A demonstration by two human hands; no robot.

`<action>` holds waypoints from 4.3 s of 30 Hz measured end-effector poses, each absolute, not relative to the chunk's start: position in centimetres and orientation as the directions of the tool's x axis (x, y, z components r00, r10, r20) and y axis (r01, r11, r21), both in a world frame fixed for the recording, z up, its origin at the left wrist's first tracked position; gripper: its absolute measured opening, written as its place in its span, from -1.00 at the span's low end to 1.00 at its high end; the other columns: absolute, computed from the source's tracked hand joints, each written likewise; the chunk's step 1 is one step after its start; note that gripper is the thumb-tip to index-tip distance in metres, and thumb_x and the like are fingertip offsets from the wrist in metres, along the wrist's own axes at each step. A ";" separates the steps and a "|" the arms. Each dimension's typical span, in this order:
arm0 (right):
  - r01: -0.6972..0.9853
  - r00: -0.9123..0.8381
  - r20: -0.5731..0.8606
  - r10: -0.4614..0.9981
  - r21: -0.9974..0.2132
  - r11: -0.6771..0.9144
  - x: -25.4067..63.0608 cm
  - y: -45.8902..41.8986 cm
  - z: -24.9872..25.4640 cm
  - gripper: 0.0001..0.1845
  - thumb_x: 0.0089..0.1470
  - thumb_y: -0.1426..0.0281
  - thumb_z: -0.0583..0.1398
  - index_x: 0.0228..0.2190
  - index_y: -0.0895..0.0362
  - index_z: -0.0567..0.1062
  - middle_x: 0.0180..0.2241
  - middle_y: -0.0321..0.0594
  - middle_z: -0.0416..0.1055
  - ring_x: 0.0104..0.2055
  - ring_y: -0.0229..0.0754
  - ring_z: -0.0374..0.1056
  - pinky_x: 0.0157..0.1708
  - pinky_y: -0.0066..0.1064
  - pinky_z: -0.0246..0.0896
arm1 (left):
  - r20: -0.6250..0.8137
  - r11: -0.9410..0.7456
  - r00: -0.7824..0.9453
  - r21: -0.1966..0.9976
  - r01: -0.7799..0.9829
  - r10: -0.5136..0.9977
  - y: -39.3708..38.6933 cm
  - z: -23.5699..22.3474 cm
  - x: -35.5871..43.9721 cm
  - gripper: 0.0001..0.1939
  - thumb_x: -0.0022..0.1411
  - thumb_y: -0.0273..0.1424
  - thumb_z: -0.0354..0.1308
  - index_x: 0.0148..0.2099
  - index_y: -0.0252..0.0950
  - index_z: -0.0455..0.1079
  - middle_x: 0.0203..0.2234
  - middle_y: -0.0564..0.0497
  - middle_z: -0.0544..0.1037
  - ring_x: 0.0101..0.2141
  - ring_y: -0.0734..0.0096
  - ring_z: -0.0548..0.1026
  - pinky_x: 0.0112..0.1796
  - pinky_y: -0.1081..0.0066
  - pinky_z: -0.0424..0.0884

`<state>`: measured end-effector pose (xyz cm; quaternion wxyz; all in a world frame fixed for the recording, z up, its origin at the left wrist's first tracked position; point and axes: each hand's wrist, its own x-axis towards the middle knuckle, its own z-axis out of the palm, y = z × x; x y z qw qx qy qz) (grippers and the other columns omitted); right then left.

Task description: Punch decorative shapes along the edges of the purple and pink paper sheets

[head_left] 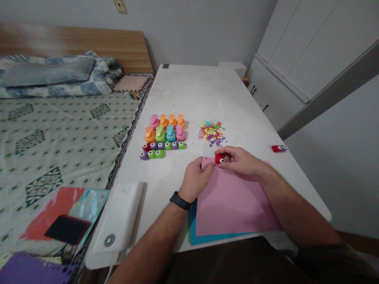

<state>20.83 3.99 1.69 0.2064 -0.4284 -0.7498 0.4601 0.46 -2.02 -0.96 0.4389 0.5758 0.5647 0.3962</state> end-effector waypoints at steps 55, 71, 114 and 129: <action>0.268 -0.587 -0.152 0.795 -0.963 0.014 20.5 4.4 0.8 -0.77 -0.03 0.40 0.34 -0.27 0.16 0.52 -0.36 -0.29 0.39 -0.30 -0.23 0.27 -0.23 -0.35 0.17 | -0.101 0.083 0.096 0.981 0.176 0.990 -2.0 -0.7 0.6 -0.70 0.26 -0.18 0.20 -0.15 -0.33 0.52 -0.35 -0.02 0.59 -0.40 0.41 0.43 -0.39 0.49 0.31; 0.320 -0.586 -0.150 0.796 -0.946 0.058 20.2 4.0 0.9 -0.81 -0.05 0.44 0.32 -0.30 0.14 0.52 -0.35 -0.27 0.45 -0.28 -0.20 0.31 -0.17 -0.32 0.21 | -0.177 0.145 0.133 0.965 0.221 0.975 -2.2 -0.6 0.4 -0.48 0.06 0.03 0.33 -0.16 -0.33 0.56 -0.41 0.01 0.56 -0.45 0.46 0.39 -0.45 0.51 0.27; 0.330 -0.569 -0.147 0.809 -0.942 0.061 20.1 4.0 -0.1 -0.77 -0.02 0.40 0.33 -0.25 0.14 0.54 -0.32 -0.24 0.48 -0.27 -0.19 0.35 -0.18 -0.31 0.24 | -0.087 0.028 0.125 0.909 0.415 0.988 -2.0 -0.6 0.0 -0.50 0.15 0.06 0.24 -0.19 -0.30 0.57 -0.48 0.01 0.55 -0.46 0.38 0.40 -0.46 0.46 0.21; 0.344 -0.532 -0.072 0.844 -0.929 0.138 21.0 4.1 0.9 -0.71 0.06 0.33 0.30 -0.14 0.12 0.54 -0.24 -0.22 0.48 -0.21 -0.15 0.33 -0.13 -0.28 0.21 | -0.175 0.127 0.129 0.939 0.320 0.976 -1.8 -0.6 -0.4 -0.56 0.09 -0.07 0.35 -0.11 -0.28 0.59 -0.27 -0.10 0.68 -0.30 0.21 0.58 -0.34 0.38 0.41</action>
